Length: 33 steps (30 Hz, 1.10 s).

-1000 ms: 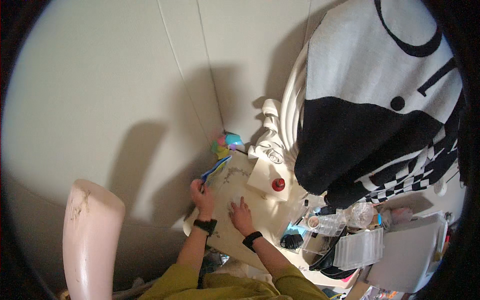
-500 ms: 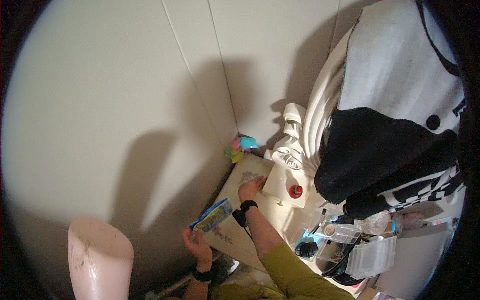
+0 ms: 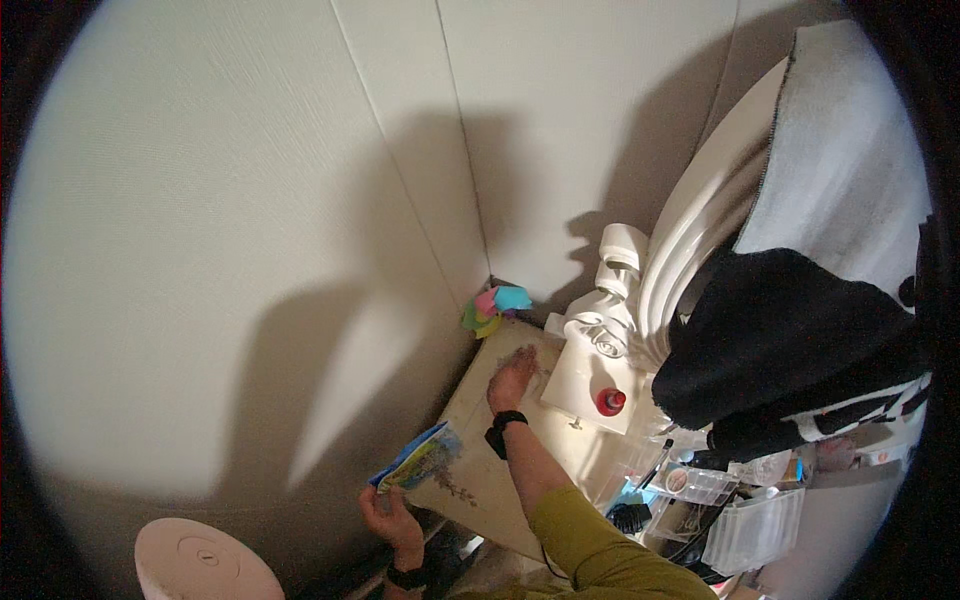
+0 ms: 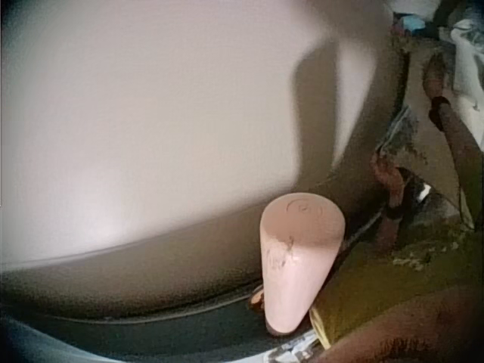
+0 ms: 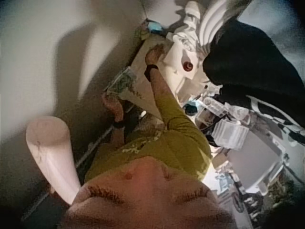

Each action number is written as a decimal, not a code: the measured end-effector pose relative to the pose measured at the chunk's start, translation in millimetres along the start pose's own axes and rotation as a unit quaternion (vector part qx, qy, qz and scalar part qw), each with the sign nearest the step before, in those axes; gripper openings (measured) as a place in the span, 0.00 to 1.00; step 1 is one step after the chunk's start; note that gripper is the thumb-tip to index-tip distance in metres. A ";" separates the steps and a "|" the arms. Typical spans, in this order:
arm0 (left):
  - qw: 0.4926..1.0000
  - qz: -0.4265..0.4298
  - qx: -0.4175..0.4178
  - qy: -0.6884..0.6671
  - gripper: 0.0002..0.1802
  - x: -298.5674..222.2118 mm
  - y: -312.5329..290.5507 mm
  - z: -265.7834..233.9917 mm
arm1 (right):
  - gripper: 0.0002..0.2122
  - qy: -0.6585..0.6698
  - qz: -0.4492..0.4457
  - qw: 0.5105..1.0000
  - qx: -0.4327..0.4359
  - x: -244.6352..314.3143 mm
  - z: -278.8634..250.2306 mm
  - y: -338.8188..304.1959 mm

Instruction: Organize various items on a vanity table and wipe the surface.

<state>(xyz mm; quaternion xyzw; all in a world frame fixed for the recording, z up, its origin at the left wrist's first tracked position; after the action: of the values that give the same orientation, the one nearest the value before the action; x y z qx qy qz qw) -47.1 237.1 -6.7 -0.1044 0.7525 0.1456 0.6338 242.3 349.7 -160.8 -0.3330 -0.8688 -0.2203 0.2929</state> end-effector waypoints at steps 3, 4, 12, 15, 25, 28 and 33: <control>1.000 -0.009 -0.009 0.019 0.11 7.3 -0.7 2.2 | 0.25 -0.040 -0.165 0.984 0.052 4.8 5.7 -11.7; 1.000 -0.007 -0.013 0.023 0.11 1.6 1.4 0.3 | 0.25 -0.034 -0.166 0.984 0.055 14.4 -2.8 -13.0; 0.999 -0.036 -0.005 0.034 0.13 -1.1 2.2 10.7 | 0.28 -0.070 -0.163 0.982 0.064 -0.6 -15.4 -20.9; 0.999 -0.048 -0.010 0.023 0.12 -14.5 3.5 7.7 | 0.26 -0.063 -0.094 0.990 0.081 24.1 -28.3 20.8; 0.997 -0.029 -0.006 0.068 0.11 -5.5 1.0 -9.8 | 0.28 -0.408 -0.139 0.836 0.339 50.1 -17.2 54.4; 0.995 -0.087 0.025 -0.045 0.10 -6.8 -5.8 12.3 | 0.28 -0.001 -0.056 0.995 0.082 -43.7 28.3 71.1; 0.992 -0.049 0.014 0.114 0.10 -4.9 -4.1 -9.5 | 0.27 -0.081 -0.262 0.957 0.088 15.0 27.6 39.3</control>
<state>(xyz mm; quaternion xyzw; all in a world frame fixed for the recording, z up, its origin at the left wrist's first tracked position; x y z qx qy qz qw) -53.7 229.8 -0.8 -0.1484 0.8158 0.0905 0.5516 251.0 399.1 -163.8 -0.0831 -0.9624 -0.1844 0.1811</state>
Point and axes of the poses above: each hand's wrist, its own y-axis towards the middle knuckle, its own z-axis out of the palm, x = y × z, the point moved 4 cm from there along y, towards the middle knuckle, and after that the axes turned 10 degrees about -z, right-handed, at the moved point
